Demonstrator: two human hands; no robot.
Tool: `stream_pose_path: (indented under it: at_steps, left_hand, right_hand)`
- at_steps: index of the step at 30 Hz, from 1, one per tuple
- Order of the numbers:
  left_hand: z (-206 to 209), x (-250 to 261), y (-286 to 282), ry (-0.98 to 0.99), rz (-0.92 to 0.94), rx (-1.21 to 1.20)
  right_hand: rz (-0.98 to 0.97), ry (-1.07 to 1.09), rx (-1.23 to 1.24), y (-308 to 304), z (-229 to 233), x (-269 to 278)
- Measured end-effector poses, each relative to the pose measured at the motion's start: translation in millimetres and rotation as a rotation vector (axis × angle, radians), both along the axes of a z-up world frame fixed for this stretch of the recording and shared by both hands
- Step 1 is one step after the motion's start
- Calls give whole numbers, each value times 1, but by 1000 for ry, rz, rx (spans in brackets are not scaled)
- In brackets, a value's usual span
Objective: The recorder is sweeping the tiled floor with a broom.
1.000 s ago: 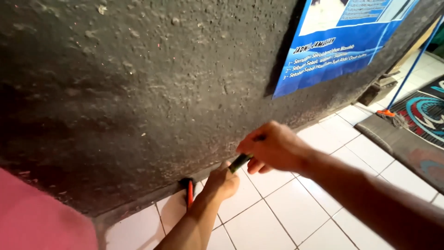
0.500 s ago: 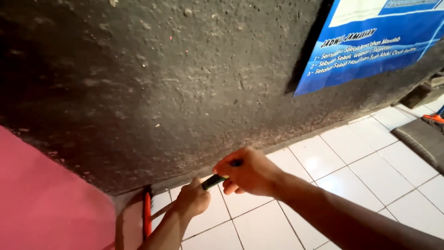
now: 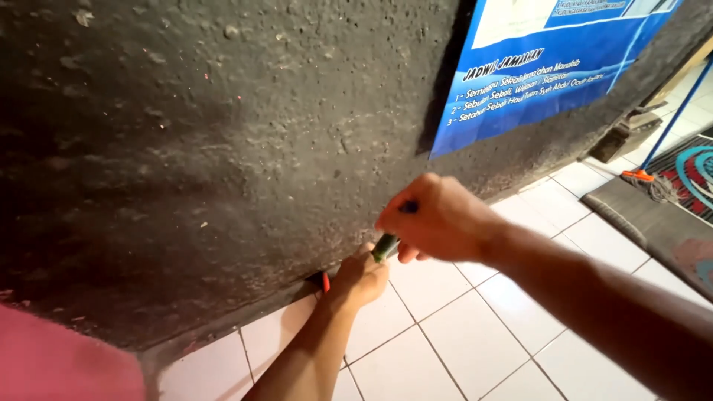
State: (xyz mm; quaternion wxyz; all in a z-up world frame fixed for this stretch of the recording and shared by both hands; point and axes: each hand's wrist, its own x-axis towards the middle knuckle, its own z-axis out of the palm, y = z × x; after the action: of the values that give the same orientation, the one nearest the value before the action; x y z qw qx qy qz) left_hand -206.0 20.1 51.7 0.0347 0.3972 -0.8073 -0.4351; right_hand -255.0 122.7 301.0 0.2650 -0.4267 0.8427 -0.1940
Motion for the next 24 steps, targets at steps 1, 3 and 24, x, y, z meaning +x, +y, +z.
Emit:
stream_pose_path:
  at_steps: [1, 3, 24]
  left_hand:
    - [13, 3, 0, 1, 3, -2]
    - [39, 10, -1, -51, -6, -17]
    - [-52, -6, 15, 11, 53, -2]
  right_hand:
    - [3, 1, -2, -1, 5, -3]
    - [-8, -143, -31, -3, 14, -8]
    - [-90, -114, 5, 14, -32, -19]
